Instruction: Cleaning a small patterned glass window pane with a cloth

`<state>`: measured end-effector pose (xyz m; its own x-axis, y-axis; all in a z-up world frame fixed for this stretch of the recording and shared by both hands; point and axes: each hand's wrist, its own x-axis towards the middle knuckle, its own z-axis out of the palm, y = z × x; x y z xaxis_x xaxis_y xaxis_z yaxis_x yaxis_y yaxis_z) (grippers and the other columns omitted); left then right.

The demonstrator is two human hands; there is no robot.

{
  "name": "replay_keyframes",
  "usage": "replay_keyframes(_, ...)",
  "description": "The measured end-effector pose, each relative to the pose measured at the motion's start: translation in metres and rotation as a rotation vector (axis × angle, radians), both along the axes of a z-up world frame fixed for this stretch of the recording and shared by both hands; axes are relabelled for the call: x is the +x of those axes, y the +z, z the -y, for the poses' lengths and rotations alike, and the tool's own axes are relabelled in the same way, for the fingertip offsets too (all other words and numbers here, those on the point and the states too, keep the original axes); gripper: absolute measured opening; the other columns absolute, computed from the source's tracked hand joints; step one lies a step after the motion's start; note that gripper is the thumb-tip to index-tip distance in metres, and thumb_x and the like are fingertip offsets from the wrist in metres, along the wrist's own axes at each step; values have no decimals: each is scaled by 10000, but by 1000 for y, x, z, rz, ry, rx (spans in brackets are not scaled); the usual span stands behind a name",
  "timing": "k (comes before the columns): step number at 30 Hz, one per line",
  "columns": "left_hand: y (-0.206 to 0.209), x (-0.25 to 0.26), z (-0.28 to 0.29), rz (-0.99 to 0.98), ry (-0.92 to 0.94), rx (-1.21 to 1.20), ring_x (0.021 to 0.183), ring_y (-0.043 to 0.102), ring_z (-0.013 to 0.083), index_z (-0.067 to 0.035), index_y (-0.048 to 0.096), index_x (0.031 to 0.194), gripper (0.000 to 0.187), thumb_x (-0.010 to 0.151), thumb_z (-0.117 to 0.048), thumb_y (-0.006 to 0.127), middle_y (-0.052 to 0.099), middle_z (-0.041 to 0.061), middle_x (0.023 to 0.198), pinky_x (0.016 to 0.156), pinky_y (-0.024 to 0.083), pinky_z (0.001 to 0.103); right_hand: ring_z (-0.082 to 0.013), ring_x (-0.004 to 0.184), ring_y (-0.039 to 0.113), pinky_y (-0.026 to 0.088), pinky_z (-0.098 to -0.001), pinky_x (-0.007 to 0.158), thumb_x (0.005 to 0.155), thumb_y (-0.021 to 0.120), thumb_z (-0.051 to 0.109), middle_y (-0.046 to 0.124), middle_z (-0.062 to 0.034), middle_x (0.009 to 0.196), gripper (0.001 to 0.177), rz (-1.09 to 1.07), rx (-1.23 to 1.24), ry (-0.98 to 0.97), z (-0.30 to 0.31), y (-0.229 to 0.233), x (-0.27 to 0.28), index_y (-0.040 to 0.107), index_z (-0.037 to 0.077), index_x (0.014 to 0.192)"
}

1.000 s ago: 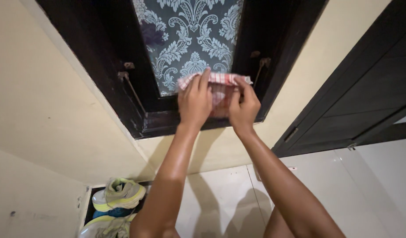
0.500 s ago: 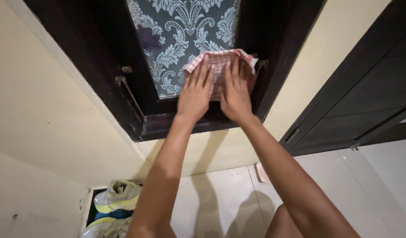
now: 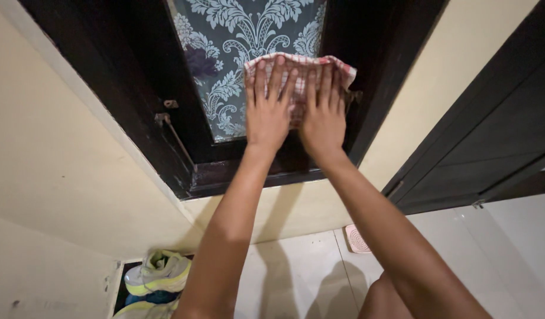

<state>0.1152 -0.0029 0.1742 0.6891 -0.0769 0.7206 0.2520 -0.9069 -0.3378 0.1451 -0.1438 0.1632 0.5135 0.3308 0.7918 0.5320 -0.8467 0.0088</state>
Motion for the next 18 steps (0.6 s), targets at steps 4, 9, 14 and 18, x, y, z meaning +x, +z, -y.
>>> replay_keyframes(4, 12, -11, 2, -119, -85, -126, 1584, -111, 389, -281, 26, 1710, 827, 1087, -377, 560, -122, 82, 1732, 1293, -59, 574, -421, 1541, 298, 406, -464, 1181, 1077, 430, 308, 231, -258, 1670, 641, 76, -86, -231, -17, 5, -7, 276, 25, 1631)
replay_keyframes(9, 13, -16, 6, -206, -111, -218, 1589, -64, 381, -263, 39, 1708, 763, 1159, -270, 569, -89, 65, 1728, 1302, -4, 567, -513, 1532, 222, 204, -544, 1285, 1080, 408, 251, 186, -344, 1644, 640, -9, -56, -138, -17, 15, -15, 272, -95, 1600)
replay_keyframes(14, 0, -6, 5, 67, -124, -201, 1569, 73, 440, -283, 242, 1666, 874, 968, -379, 760, 98, 66, 1733, 1279, 155, 585, -543, 1527, 176, 342, -521, 1199, 1022, 575, 190, 168, -338, 1660, 695, 162, -46, 46, -6, 17, -2, 300, -64, 1608)
replay_keyframes(18, 22, -16, 11, 59, -163, -237, 1572, 74, 449, -262, 228, 1672, 836, 992, -370, 703, 109, 87, 1734, 1282, 154, 594, -528, 1545, 155, 341, -553, 1204, 975, 644, 222, 145, -312, 1674, 794, 154, 26, 106, -9, 34, 5, 273, -53, 1621)
